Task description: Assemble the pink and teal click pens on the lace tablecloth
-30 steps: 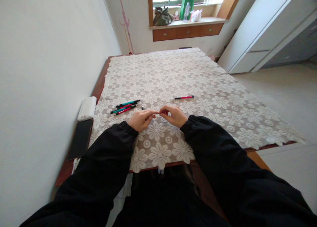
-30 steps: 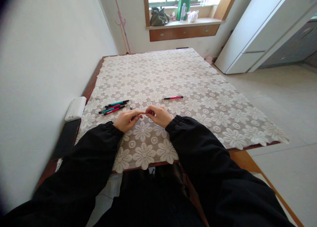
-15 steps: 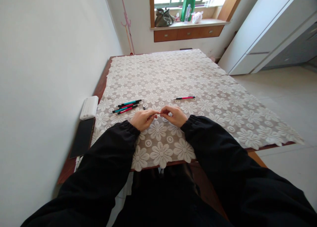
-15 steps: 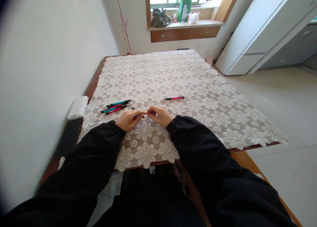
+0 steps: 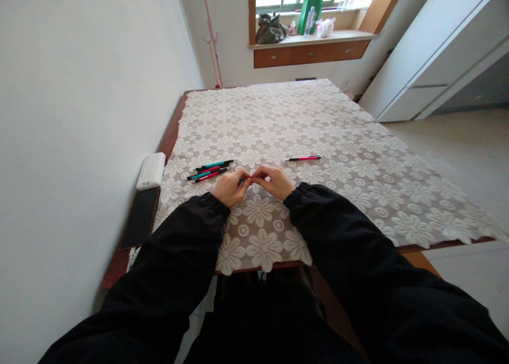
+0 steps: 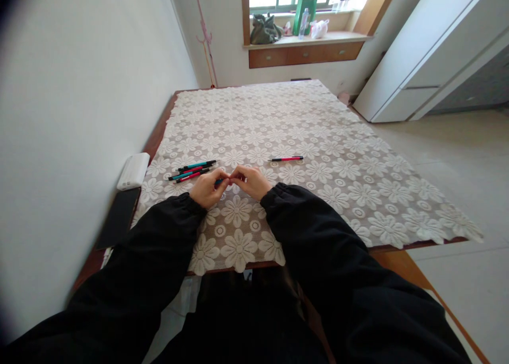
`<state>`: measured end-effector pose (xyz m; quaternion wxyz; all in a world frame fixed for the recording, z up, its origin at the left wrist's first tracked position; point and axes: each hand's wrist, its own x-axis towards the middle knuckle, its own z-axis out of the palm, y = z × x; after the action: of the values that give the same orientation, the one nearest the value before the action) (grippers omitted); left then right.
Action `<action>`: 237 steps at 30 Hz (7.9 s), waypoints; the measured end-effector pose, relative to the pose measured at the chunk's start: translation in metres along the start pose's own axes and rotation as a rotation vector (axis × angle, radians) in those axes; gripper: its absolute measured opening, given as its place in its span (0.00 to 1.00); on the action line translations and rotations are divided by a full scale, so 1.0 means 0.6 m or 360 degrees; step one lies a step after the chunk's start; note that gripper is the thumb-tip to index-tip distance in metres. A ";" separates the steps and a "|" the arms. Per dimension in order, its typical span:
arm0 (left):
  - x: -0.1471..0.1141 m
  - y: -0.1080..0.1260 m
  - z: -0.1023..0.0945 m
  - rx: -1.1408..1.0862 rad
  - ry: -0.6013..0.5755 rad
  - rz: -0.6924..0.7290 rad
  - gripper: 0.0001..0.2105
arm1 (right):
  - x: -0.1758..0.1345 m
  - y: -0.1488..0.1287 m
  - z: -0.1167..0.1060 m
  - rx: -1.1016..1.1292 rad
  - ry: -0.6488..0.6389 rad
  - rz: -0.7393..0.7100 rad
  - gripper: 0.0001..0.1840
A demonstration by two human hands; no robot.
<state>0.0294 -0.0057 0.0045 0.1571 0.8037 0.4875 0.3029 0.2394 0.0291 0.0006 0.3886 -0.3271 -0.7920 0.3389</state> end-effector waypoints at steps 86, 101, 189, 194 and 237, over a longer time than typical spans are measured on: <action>0.002 0.002 0.000 -0.0159 0.0283 -0.0073 0.06 | -0.003 0.010 0.004 0.0712 0.0509 0.0130 0.26; -0.001 0.004 0.000 -0.0153 0.0225 -0.0022 0.07 | -0.002 0.011 0.006 0.0927 0.0503 0.0086 0.23; -0.001 0.007 -0.004 -0.0282 -0.0065 0.0140 0.15 | -0.008 0.001 0.006 0.0334 0.0384 0.0214 0.18; -0.001 -0.001 0.003 -0.0325 -0.0122 0.0155 0.16 | -0.011 -0.001 0.008 0.0333 0.0253 0.0144 0.13; -0.001 0.003 -0.003 -0.0021 0.0028 0.0065 0.10 | -0.012 -0.005 -0.009 -0.0322 0.0070 0.0220 0.32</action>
<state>0.0293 -0.0068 0.0064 0.1518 0.8097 0.4704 0.3163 0.2464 0.0229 0.0026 0.3465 -0.4259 -0.7889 0.2759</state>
